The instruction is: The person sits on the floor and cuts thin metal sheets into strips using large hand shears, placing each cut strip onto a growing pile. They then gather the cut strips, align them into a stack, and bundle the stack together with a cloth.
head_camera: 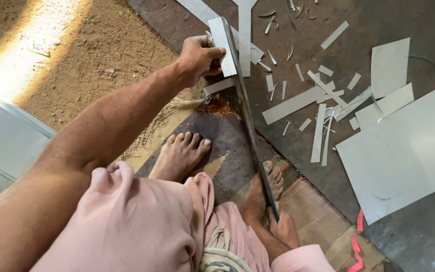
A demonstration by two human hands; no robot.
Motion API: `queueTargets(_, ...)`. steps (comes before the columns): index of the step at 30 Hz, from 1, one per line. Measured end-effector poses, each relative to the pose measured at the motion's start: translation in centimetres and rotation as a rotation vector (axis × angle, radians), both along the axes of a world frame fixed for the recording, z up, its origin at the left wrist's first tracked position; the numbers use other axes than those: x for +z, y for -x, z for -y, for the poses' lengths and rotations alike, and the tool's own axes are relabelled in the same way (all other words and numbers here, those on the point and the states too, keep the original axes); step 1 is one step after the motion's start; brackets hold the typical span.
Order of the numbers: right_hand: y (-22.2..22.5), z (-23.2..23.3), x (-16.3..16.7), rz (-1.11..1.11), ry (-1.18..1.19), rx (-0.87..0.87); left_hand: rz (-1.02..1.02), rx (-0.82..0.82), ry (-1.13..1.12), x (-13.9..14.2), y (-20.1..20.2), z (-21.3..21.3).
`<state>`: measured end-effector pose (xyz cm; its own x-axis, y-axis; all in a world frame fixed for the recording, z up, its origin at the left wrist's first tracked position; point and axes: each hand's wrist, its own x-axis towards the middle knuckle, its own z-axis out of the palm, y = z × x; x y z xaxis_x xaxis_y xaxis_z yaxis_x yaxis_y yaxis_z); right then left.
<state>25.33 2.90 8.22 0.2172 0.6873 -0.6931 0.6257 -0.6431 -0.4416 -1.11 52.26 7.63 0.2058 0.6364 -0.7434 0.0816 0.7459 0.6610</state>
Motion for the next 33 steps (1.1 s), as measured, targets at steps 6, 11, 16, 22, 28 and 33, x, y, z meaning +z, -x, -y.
queueTargets(6, -1.1, -0.8, 0.9, -0.181, 0.124, 0.010, 0.013, -0.003, 0.056, 0.4, 0.1, 0.5)
queueTargets(11, -0.8, -1.9, 1.9, -0.089, 0.142, 0.054, 0.067, -0.009, 0.085, 1.7, -0.1, 1.6)
queueTargets(16, -1.2, -3.0, 2.8, -0.009, 0.160, 0.151, 0.043, 0.058, 0.126, 2.4, 3.6, 1.8)
queueTargets(22, -2.5, -9.3, 5.8, 0.108, 0.560, 0.495, 0.498, 0.152, 0.101, -1.7, 10.0, 2.1)
queueTargets(28, -1.5, -30.3, 6.1, 0.284, -0.510, 0.383, 0.769, 0.064, -0.008, 1.9, 9.2, 1.0)
queueTargets(33, 2.8, -43.3, 3.1, 0.385, -0.800, 0.643, 0.801, 0.170, 0.100, 9.3, 9.8, 1.5)
